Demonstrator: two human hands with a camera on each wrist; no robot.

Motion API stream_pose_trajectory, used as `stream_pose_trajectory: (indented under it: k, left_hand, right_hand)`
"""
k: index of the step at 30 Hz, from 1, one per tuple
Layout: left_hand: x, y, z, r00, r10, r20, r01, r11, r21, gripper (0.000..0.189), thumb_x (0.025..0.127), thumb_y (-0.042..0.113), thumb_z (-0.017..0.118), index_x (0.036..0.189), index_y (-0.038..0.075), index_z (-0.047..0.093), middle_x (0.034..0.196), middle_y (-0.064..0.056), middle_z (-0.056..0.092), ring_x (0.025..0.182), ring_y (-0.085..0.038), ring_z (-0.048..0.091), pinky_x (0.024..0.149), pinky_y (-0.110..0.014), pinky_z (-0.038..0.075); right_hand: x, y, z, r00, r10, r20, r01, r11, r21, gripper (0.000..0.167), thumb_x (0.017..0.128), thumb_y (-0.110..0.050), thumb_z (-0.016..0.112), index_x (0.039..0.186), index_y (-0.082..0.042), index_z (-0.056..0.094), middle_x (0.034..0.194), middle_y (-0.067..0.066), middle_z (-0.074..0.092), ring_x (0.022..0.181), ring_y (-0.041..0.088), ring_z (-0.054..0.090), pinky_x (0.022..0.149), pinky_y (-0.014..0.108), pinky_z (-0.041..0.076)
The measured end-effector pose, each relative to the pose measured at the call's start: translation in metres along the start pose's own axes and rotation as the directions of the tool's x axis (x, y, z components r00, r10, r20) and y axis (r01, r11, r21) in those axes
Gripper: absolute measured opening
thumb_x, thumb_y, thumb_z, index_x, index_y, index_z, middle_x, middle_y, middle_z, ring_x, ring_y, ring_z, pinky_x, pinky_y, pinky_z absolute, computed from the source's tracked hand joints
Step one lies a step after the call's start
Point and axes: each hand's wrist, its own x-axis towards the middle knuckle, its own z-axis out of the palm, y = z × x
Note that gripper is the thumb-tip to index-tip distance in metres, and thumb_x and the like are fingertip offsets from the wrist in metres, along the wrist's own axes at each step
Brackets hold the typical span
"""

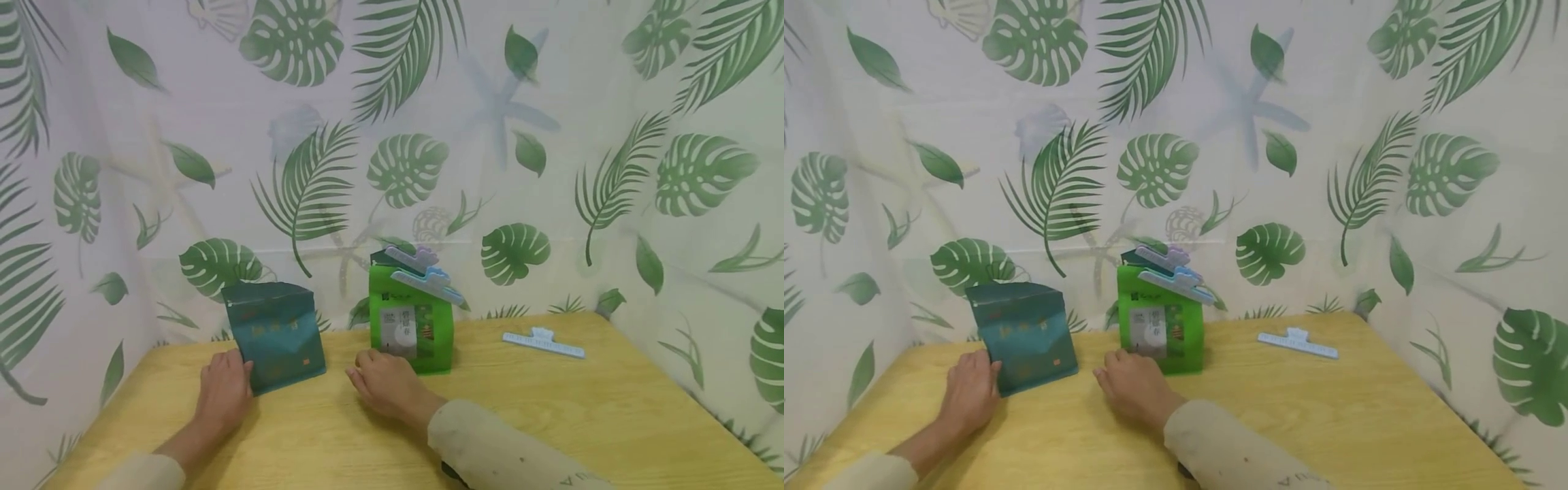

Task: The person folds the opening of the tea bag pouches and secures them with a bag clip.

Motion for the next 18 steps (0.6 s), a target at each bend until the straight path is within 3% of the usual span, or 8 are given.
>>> stream_pose_trajectory:
  k: [6, 9, 15, 18]
  left_hand:
    - [-0.007, 0.004, -0.006, 0.998, 0.052, 0.023, -0.051, 0.999, -0.017, 0.017, 0.099, 0.008, 0.055, 0.088, -0.002, 0.046, 0.08, -0.014, 0.047, 0.09, -0.038, 0.051, 0.072, -0.048, 0.035]
    - [-0.011, 0.005, -0.006, 0.995, 0.101, -0.003, -0.101, 0.995, -0.027, 0.016, 0.097, 0.006, 0.058, 0.088, -0.001, 0.046, 0.082, -0.013, 0.049, 0.092, -0.038, 0.053, 0.074, -0.047, 0.036]
    - [-0.018, 0.006, -0.009, 0.973, 0.224, -0.05, -0.227, 0.972, -0.054, 0.018, 0.091, 0.001, 0.064, 0.087, 0.002, 0.046, 0.085, -0.012, 0.052, 0.087, -0.032, 0.052, 0.074, -0.045, 0.039]
    - [-0.022, 0.007, -0.011, 0.963, 0.268, -0.032, -0.27, 0.96, -0.073, 0.019, 0.093, 0.003, 0.063, 0.086, 0.004, 0.046, 0.086, -0.009, 0.05, 0.084, -0.027, 0.049, 0.073, -0.041, 0.038]
  right_hand:
    - [0.007, -0.01, 0.002, 0.998, 0.026, 0.056, -0.027, 0.999, 0.025, 0.035, 0.108, -0.039, 0.039, 0.107, -0.012, 0.062, 0.1, 0.002, 0.067, 0.088, 0.017, 0.067, 0.074, 0.033, 0.056]
    - [0.01, -0.015, 0.001, 0.998, 0.023, 0.067, -0.026, 0.999, 0.046, 0.038, 0.108, -0.041, 0.037, 0.108, -0.012, 0.062, 0.102, 0.002, 0.067, 0.091, 0.016, 0.067, 0.075, 0.033, 0.056]
    - [0.011, -0.022, 0.0, 0.998, -0.023, 0.066, 0.021, 0.999, 0.027, 0.048, 0.108, -0.045, 0.032, 0.119, -0.011, 0.064, 0.114, 0.005, 0.068, 0.101, 0.018, 0.067, 0.079, 0.034, 0.057]
    - [0.009, -0.022, 0.0, 0.996, -0.073, 0.06, 0.073, 0.997, -0.011, 0.05, 0.109, -0.045, 0.031, 0.116, -0.011, 0.067, 0.108, 0.005, 0.068, 0.092, 0.017, 0.067, 0.076, 0.032, 0.056]
